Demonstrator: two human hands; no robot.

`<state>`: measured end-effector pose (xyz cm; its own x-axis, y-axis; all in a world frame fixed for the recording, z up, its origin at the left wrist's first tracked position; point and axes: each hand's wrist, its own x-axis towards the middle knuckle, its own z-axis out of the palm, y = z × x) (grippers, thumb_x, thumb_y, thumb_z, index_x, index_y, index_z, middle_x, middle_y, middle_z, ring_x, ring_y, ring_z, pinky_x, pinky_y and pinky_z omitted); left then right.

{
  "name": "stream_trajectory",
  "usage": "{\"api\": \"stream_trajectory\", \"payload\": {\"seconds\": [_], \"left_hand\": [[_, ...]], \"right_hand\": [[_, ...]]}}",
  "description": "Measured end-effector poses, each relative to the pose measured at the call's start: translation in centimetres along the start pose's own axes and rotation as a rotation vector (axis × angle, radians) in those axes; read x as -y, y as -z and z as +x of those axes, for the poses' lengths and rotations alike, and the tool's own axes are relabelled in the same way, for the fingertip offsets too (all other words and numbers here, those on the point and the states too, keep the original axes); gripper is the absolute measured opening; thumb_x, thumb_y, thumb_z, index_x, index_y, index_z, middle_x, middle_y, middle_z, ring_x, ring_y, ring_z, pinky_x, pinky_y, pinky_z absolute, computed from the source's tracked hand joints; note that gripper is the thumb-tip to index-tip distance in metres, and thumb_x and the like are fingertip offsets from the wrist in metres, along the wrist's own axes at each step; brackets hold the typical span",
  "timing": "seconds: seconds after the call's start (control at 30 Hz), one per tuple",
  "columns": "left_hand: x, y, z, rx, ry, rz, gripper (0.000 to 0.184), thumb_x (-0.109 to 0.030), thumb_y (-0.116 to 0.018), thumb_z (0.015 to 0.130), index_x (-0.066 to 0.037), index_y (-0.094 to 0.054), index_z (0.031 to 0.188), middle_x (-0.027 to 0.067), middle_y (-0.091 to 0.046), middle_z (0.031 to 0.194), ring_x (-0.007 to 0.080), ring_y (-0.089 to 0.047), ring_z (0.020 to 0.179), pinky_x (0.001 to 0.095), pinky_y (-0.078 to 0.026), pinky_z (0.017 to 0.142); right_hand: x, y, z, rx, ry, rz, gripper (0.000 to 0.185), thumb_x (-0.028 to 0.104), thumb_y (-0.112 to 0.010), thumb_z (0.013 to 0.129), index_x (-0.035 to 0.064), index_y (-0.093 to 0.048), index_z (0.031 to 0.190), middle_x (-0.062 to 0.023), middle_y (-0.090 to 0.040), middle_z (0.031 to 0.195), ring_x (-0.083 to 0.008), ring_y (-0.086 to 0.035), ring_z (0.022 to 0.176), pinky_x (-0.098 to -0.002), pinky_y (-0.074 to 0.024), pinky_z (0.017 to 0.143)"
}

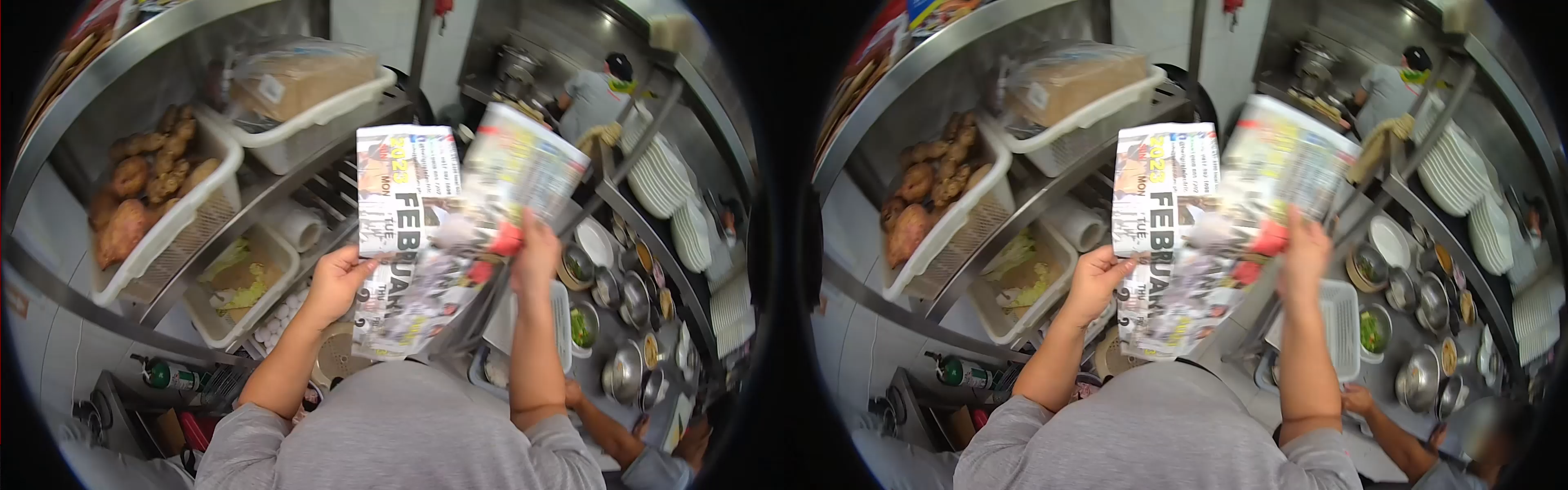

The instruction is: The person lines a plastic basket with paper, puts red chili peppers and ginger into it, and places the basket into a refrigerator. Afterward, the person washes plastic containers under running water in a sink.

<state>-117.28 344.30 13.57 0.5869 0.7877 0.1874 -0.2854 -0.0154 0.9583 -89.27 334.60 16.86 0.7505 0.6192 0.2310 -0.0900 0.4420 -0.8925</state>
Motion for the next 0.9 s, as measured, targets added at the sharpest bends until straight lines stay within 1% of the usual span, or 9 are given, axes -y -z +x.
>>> {"api": "stream_trajectory", "payload": {"seconds": [0.17,0.2,0.3,0.37,0.47,0.6,0.67,0.7,0.9], "left_hand": [[-11.0,6.4,-3.1,-0.749,-0.828,0.713,0.023,0.006,-0.059,0.086,0.002,-0.067,0.107,0.0076,-0.068,0.103,0.013,-0.063,0.091,0.0271,-0.05,0.081],[-13.3,7.5,-4.3,-0.987,-0.808,0.524,0.024,0.007,-0.058,0.086,0.002,-0.066,0.108,0.0092,-0.068,0.103,0.0145,-0.064,0.091,0.0264,-0.051,0.08],[-19.6,11.2,-4.8,-1.25,-1.439,0.723,0.018,0.005,-0.058,0.089,0.005,-0.066,0.105,0.0144,-0.067,0.106,0.0176,-0.064,0.093,0.0307,-0.052,0.08],[-21.7,13.1,-5.0,-1.207,-1.401,1.308,0.018,0.008,-0.058,0.085,0.003,-0.068,0.098,0.0174,-0.064,0.115,0.0221,-0.063,0.102,0.0336,-0.05,0.086],[-21.8,15.7,-3.2,-1.179,-0.84,1.739,0.033,0.005,-0.05,0.078,-0.004,-0.07,0.102,0.0186,-0.06,0.122,0.0351,-0.06,0.107,0.0354,-0.045,0.094],[-22.8,15.1,-2.5,-1.165,-0.31,1.75,0.036,0.0,-0.044,0.079,-0.005,-0.07,0.103,0.0163,-0.058,0.126,0.0355,-0.055,0.116,0.0369,-0.042,0.098],[-23.2,15.7,-2.6,-1.369,-0.307,1.682,0.039,-0.004,-0.046,0.08,-0.009,-0.068,0.112,0.0139,-0.059,0.126,0.0342,-0.054,0.117,0.045,-0.04,0.101],[-23.4,16.0,-2.2,-1.488,-0.316,1.686,0.037,-0.01,-0.048,0.082,-0.016,-0.069,0.112,0.0119,-0.057,0.129,0.0339,-0.055,0.115,0.0625,-0.03,0.103],[-22.1,14.1,-0.6,-1.14,0.123,1.907,0.052,-0.026,-0.067,0.076,-0.018,-0.058,0.127,0.0135,-0.05,0.137,0.0354,-0.038,0.133,0.0763,-0.013,0.102]], "right_hand": [[3.4,7.7,2.3,-0.079,0.125,0.182,0.025,0.019,-0.056,0.097,-0.0021,-0.055,0.11,-0.0122,-0.063,0.107,-0.0202,-0.063,0.094,-0.0353,-0.0518,0.084],[4.1,7.8,1.7,-0.12,0.13,0.18,0.026,0.019,-0.056,0.096,-0.0026,-0.055,0.111,-0.0125,-0.063,0.108,-0.0205,-0.063,0.095,-0.0352,-0.0513,0.086],[4.9,7.9,0.7,-0.186,0.116,0.222,0.024,0.013,-0.055,0.095,-0.0044,-0.055,0.112,-0.0141,-0.062,0.112,-0.0207,-0.062,0.1,-0.0357,-0.051,0.089],[4.1,9.8,1.0,-0.145,0.107,0.266,0.021,0.007,-0.054,0.093,-0.0052,-0.055,0.11,-0.014,-0.061,0.112,-0.0204,-0.061,0.102,-0.0357,-0.0514,0.089],[3.1,9.6,0.8,-0.138,0.101,0.329,0.02,0.003,-0.053,0.091,-0.0055,-0.056,0.108,-0.0132,-0.061,0.112,-0.0202,-0.061,0.102,-0.0348,-0.0504,0.09],[3.1,7.6,0.1,-0.157,0.121,0.353,0.019,0.004,-0.054,0.091,-0.0055,-0.057,0.107,-0.0135,-0.062,0.109,-0.0207,-0.062,0.1,-0.0342,-0.0498,0.09],[2.0,8.4,0.3,-0.153,0.169,0.335,0.011,0.005,-0.055,0.091,-0.0027,-0.058,0.099,-0.0124,-0.062,0.105,-0.0202,-0.061,0.098,-0.0343,-0.05,0.087],[2.1,8.5,0.7,-0.175,0.123,0.361,0.008,0.004,-0.055,0.091,-0.0022,-0.058,0.095,-0.0123,-0.063,0.101,-0.0199,-0.062,0.094,-0.0343,-0.0507,0.086],[2.2,7.9,-1.4,-0.146,0.169,0.33,0.009,0.003,-0.052,0.091,-0.0035,-0.058,0.095,-0.0126,-0.062,0.1,-0.0195,-0.063,0.093,-0.0342,-0.0515,0.085]]}}
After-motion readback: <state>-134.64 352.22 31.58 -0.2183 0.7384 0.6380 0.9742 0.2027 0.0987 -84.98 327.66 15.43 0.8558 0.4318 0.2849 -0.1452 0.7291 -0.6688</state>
